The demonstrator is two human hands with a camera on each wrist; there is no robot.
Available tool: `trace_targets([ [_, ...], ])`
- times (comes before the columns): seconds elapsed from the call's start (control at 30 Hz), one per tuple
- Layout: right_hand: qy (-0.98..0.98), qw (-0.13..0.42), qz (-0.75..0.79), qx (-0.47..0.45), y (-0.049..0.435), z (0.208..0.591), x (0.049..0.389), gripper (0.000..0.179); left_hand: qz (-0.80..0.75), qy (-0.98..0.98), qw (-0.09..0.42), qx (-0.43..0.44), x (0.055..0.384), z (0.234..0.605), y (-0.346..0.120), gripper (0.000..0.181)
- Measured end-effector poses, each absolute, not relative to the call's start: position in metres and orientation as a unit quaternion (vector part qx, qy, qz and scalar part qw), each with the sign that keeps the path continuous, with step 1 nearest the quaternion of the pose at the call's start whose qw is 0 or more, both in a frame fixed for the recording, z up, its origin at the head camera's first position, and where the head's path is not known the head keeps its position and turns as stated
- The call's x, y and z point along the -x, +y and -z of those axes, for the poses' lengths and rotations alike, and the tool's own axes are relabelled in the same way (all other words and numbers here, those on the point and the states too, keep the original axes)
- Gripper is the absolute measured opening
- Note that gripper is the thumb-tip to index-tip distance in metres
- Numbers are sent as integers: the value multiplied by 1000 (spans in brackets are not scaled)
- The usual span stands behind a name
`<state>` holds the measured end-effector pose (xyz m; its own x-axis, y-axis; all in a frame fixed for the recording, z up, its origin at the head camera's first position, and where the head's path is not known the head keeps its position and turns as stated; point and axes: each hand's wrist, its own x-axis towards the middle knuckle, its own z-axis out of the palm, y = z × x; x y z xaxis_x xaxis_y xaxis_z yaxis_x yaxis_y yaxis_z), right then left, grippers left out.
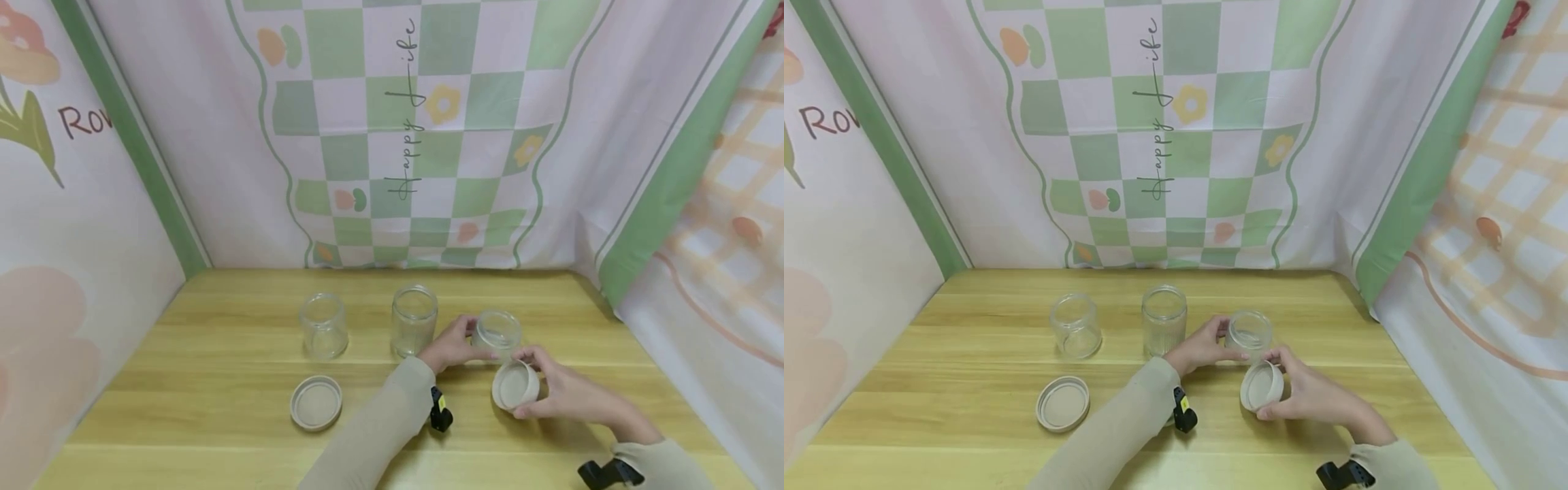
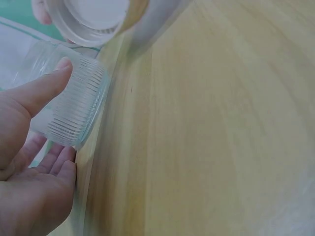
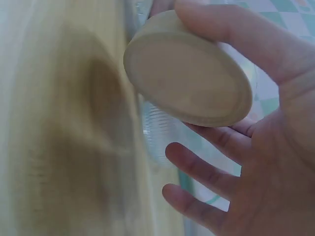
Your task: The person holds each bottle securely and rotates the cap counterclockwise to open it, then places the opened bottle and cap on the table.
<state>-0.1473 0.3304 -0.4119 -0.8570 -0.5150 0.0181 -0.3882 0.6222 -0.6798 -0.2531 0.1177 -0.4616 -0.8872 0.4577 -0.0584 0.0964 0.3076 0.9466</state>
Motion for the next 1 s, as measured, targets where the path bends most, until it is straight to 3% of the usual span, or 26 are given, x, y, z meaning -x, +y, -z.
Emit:
trace_targets([
  [0.3,892,88,351,271,333,427,150,77,-558,795,163,-171,255,462,119,79],
  [0.8,915,-1,255,312,333,443,147,89,-567,789,165,-172,250,457,115,76],
  [1.0,922,9,257,291,331,441,146,90,-568,786,167,-178,251,458,115,81],
])
